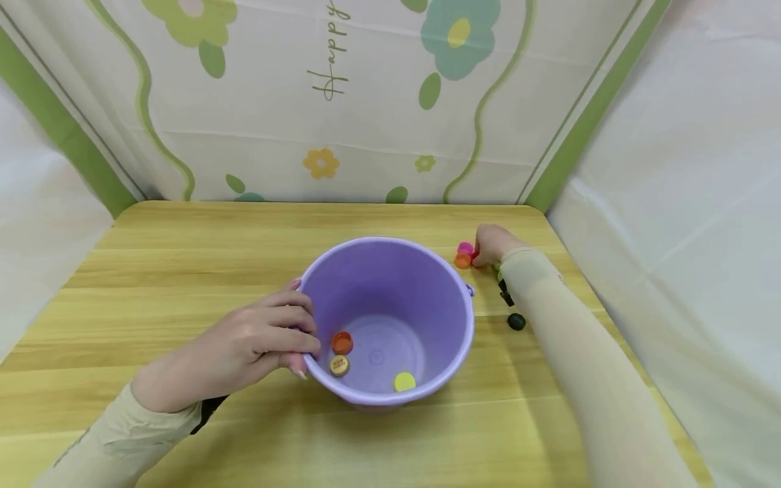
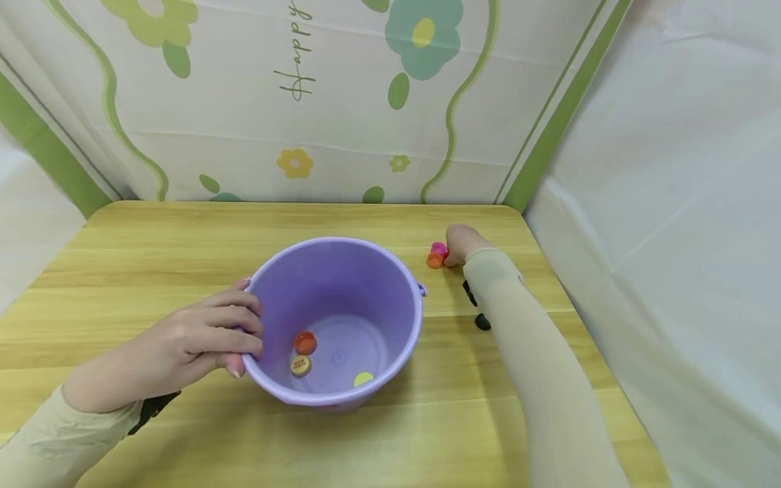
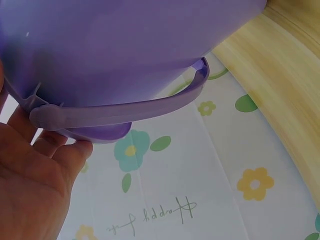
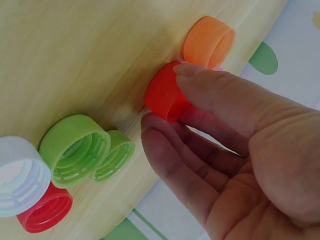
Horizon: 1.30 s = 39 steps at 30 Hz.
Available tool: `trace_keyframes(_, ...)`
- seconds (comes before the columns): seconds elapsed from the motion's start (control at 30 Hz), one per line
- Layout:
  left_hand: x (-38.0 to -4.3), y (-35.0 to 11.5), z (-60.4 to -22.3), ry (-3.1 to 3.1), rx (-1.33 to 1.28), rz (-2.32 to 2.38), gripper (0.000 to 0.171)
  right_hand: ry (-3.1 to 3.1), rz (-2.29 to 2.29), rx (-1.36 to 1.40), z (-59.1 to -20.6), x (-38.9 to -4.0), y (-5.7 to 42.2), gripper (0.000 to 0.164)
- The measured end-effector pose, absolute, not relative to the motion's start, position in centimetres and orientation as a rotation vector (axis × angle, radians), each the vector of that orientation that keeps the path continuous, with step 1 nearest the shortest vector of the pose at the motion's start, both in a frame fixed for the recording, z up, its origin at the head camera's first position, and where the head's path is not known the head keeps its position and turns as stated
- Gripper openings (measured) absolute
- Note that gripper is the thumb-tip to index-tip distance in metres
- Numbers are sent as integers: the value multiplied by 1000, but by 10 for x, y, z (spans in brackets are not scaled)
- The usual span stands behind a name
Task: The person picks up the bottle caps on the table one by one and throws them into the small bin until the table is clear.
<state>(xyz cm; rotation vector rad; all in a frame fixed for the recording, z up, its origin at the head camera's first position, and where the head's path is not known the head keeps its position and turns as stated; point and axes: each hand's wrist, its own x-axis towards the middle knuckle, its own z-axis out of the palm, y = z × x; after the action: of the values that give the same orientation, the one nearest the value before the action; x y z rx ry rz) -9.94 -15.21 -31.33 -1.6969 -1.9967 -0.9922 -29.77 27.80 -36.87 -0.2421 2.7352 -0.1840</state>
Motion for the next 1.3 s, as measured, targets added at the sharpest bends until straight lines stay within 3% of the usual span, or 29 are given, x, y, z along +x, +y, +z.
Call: trace_keyframes(1.3, -105, -149, -316, -1959, -1700, -1040, 23, 2758, -287, -249, -376, -291, 281, 16)
